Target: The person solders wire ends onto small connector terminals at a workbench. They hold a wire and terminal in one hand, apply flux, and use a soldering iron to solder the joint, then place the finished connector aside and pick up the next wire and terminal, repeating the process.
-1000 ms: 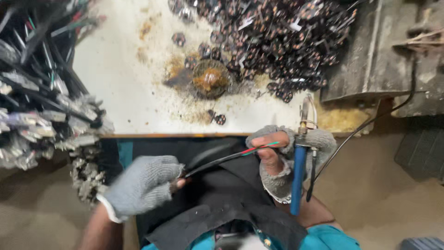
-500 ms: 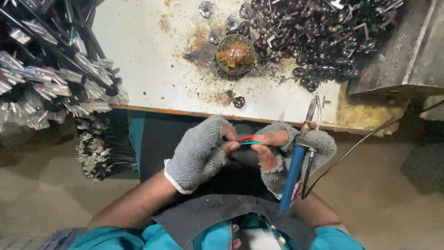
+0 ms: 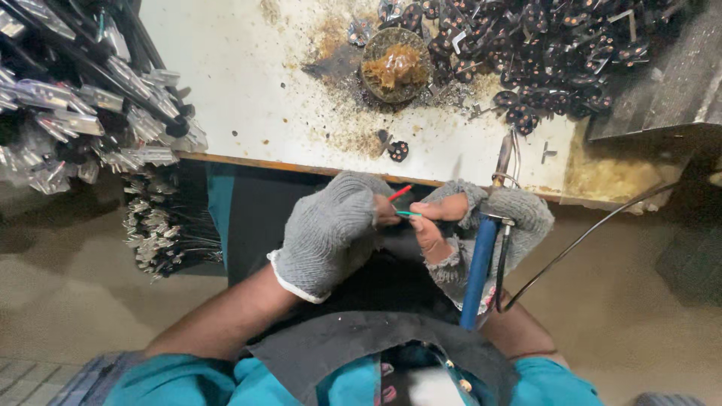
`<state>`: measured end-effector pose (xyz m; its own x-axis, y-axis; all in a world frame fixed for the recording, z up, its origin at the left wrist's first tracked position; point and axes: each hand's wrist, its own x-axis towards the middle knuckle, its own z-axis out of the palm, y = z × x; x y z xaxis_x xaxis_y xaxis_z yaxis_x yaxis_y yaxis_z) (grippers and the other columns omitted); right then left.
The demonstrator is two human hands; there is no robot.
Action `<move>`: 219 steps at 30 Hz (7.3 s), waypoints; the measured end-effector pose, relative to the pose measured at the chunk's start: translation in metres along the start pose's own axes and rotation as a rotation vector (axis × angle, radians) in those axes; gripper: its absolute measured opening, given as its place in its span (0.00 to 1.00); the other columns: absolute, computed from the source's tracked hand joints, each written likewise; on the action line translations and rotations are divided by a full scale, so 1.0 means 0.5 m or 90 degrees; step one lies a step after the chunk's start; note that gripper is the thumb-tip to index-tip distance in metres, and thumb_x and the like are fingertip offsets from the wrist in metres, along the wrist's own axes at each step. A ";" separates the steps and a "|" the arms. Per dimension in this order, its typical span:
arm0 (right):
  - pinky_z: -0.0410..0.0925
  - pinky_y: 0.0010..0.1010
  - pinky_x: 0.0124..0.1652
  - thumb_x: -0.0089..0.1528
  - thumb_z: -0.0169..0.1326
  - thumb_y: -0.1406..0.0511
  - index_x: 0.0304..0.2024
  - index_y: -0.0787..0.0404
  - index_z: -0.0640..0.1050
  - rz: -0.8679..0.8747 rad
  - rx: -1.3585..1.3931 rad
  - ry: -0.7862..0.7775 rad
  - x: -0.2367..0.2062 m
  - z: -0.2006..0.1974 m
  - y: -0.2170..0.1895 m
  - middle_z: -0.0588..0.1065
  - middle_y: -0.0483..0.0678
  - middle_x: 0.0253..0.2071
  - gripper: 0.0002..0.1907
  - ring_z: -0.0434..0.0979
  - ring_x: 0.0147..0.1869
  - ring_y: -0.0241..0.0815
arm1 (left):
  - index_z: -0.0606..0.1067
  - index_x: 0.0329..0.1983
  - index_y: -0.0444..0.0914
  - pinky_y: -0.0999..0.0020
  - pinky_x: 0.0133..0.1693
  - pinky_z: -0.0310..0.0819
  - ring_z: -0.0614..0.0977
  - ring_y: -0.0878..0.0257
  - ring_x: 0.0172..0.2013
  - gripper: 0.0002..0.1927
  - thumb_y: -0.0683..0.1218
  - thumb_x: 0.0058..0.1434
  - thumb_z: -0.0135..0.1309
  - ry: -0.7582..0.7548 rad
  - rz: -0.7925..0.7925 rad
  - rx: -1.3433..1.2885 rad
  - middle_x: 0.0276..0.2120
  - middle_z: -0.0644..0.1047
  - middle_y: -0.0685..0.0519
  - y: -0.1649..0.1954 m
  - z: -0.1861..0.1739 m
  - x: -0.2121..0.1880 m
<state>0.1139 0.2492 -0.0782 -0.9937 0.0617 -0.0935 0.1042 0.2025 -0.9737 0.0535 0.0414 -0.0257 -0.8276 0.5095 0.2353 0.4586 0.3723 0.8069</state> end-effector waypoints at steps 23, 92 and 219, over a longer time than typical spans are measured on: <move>0.70 0.29 0.49 0.66 0.58 0.68 0.43 0.62 0.75 0.010 0.107 -0.095 0.024 -0.019 -0.052 0.76 0.46 0.41 0.06 0.77 0.46 0.38 | 0.64 0.62 0.35 0.63 0.37 0.74 0.78 0.55 0.34 0.37 0.47 0.53 0.68 0.089 -0.208 -0.140 0.36 0.75 0.48 -0.005 0.009 -0.001; 0.68 0.40 0.33 0.61 0.60 0.65 0.46 0.55 0.79 -0.452 -0.287 -0.109 0.105 -0.057 0.004 0.73 0.45 0.27 0.10 0.75 0.29 0.49 | 0.75 0.27 0.46 0.53 0.28 0.68 0.78 0.51 0.29 0.09 0.50 0.47 0.64 0.000 -0.140 0.262 0.26 0.72 0.51 -0.060 -0.001 0.095; 0.72 0.26 0.44 0.63 0.64 0.67 0.36 0.64 0.79 -0.066 0.037 -0.012 0.110 0.028 -0.056 0.79 0.45 0.35 0.07 0.80 0.39 0.36 | 0.77 0.40 0.43 0.54 0.39 0.75 0.82 0.45 0.38 0.12 0.53 0.58 0.60 -0.055 -0.135 0.002 0.38 0.79 0.46 -0.067 -0.034 0.061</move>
<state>0.0558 0.2334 -0.0589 -0.9997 0.0242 0.0050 -0.0013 0.1501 -0.9887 0.0074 0.0310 -0.0364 -0.8750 0.4840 0.0136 0.2788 0.4807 0.8314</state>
